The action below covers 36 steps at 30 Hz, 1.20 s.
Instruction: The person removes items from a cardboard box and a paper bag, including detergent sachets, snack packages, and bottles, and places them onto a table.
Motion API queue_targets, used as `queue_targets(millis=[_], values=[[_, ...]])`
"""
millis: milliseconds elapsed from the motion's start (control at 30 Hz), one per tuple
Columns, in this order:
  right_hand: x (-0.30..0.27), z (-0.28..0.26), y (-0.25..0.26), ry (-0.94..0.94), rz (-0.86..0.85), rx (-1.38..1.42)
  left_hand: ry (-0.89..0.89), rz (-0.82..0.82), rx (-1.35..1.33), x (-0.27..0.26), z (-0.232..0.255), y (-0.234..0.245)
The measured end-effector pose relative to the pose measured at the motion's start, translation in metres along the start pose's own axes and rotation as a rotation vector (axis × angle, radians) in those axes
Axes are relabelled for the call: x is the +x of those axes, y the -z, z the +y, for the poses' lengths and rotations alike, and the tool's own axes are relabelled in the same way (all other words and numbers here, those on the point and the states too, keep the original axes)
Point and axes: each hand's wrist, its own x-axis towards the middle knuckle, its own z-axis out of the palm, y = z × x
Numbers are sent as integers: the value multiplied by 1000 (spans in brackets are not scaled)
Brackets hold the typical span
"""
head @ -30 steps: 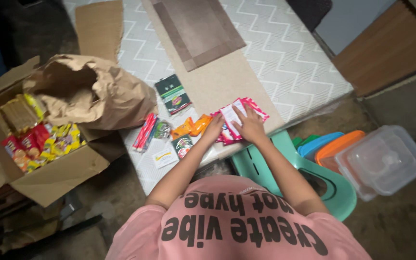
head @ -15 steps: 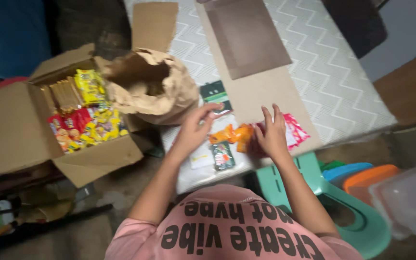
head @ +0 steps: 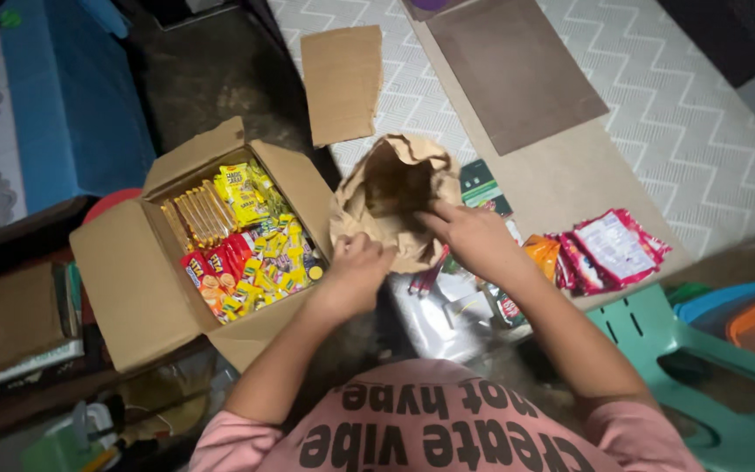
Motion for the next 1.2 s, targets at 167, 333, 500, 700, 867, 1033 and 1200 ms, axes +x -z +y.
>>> queue_targets(millis=[167, 333, 500, 700, 867, 1033, 1200], values=[[-22, -8, 3, -107, 2, 55, -91, -11, 29, -4, 1, 4], [-36, -9, -4, -157, 32, 14, -130, 19, 2, -16, 14, 28], [-42, -11, -10, -98, 47, 13, -82, -155, -43, -14, 17, 41], [-35, -13, -10, -87, 58, -54, 45, -206, 60, 99, -62, -33], [-9, -26, 2, -318, 1, 163, 21, -409, 175, 199, -105, -123], [13, -35, -4, -262, 137, 34, -80, -426, 137, 234, -103, -137], [25, -38, -6, -329, 211, -10, -156, -493, 147, 231, -114, -136]])
